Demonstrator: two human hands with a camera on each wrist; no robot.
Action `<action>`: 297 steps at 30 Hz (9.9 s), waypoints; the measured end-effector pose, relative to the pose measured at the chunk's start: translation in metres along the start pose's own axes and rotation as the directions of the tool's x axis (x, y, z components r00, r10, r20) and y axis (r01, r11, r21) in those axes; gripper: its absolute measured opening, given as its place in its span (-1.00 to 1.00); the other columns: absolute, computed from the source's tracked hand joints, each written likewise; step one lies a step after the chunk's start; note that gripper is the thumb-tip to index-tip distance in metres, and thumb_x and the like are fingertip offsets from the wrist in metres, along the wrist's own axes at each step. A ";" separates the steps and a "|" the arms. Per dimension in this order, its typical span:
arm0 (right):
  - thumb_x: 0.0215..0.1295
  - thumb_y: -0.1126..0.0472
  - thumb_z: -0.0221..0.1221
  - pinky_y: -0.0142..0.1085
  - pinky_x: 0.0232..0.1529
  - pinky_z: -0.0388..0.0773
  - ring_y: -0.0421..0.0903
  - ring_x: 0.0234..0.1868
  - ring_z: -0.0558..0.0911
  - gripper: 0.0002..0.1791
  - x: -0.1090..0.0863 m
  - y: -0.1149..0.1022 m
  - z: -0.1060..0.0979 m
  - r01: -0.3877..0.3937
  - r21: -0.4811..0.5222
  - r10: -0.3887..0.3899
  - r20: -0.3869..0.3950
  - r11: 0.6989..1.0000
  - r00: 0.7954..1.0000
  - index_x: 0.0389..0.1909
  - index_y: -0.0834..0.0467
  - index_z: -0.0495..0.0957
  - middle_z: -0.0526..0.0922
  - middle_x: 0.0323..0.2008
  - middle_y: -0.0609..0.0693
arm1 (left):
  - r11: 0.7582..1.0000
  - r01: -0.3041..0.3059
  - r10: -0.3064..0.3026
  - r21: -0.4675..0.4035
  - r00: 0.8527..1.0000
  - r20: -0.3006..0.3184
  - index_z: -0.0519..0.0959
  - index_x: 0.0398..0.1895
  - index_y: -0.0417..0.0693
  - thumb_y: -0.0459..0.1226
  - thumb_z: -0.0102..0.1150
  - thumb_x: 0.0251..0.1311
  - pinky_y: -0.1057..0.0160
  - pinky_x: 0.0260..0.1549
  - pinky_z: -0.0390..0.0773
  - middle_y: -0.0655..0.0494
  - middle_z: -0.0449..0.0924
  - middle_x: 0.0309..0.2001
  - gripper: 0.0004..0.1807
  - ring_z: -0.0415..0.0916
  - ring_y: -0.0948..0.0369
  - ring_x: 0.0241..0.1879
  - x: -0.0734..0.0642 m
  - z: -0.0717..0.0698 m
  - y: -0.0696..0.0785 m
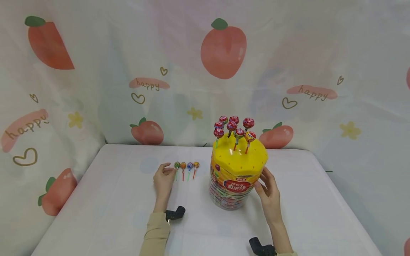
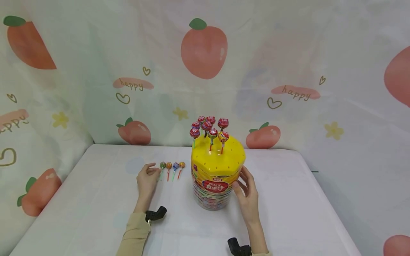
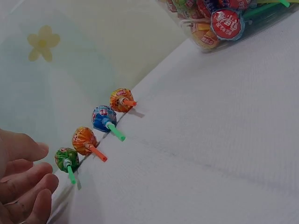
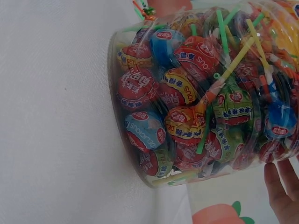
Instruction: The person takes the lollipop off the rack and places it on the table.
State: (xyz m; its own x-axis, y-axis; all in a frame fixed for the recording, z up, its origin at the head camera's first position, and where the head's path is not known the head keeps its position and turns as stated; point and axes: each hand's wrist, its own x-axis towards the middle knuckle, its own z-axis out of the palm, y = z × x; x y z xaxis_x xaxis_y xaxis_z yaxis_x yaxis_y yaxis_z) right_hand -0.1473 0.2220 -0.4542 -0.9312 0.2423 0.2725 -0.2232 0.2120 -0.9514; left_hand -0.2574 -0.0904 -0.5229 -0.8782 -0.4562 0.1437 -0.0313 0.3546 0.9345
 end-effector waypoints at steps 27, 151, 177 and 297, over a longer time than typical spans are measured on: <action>0.40 0.30 0.02 -0.65 0.13 0.32 -0.30 0.25 0.35 -0.40 -0.001 0.001 -0.001 -0.016 -0.009 0.016 -0.005 1.000 1.000 0.42 -0.02 0.17 0.33 0.29 -0.24 | 0.902 -0.350 0.377 -0.251 0.924 0.066 0.62 -0.03 -0.01 -0.37 0.34 0.08 0.26 -0.32 0.59 -0.03 0.71 -0.24 -0.66 0.66 0.08 -0.24 -0.036 -0.019 0.091; 0.39 0.28 0.02 -0.66 0.14 0.32 -0.35 0.24 0.36 -0.40 -0.001 0.001 0.001 -0.012 -0.017 0.012 -0.013 1.000 1.000 0.42 -0.02 0.17 0.34 0.30 -0.22 | 0.941 -0.039 0.021 -0.336 0.998 -0.058 0.62 -0.02 -0.14 -0.47 0.32 0.04 0.58 -0.39 0.45 -0.30 0.68 -0.24 -0.63 0.48 0.49 -0.46 0.009 -0.015 0.012; 0.40 0.28 0.02 -0.66 0.14 0.31 -0.34 0.24 0.35 -0.40 -0.001 -0.002 0.001 -0.009 -0.013 0.009 -0.011 1.000 1.000 0.43 0.01 0.15 0.32 0.32 -0.17 | 0.998 0.047 -0.049 -0.044 0.998 -0.042 0.60 -0.06 -0.15 -0.38 0.28 0.09 0.39 -0.47 0.48 -0.17 0.72 -0.28 -0.70 0.67 0.01 -0.30 0.010 -0.007 -0.010; 0.39 0.28 0.03 -0.66 0.13 0.31 -0.34 0.24 0.35 -0.39 -0.001 0.001 0.000 -0.018 -0.014 0.018 -0.009 1.000 1.000 0.43 0.02 0.15 0.32 0.32 -0.18 | 0.765 -0.425 0.540 -0.484 0.833 0.122 0.60 0.01 -0.14 -0.33 0.23 0.21 0.26 -0.24 0.59 -0.13 0.68 -0.19 -0.71 0.63 0.01 -0.24 -0.038 0.020 0.201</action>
State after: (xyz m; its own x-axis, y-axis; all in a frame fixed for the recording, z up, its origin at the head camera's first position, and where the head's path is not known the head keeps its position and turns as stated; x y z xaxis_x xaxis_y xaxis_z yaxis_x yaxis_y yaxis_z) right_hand -0.1468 0.2216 -0.4552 -0.9325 0.2545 0.2564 -0.2020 0.2212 -0.9541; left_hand -0.2400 0.0148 -0.3473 -0.8068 -0.0886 0.5841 0.5799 0.0704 0.8116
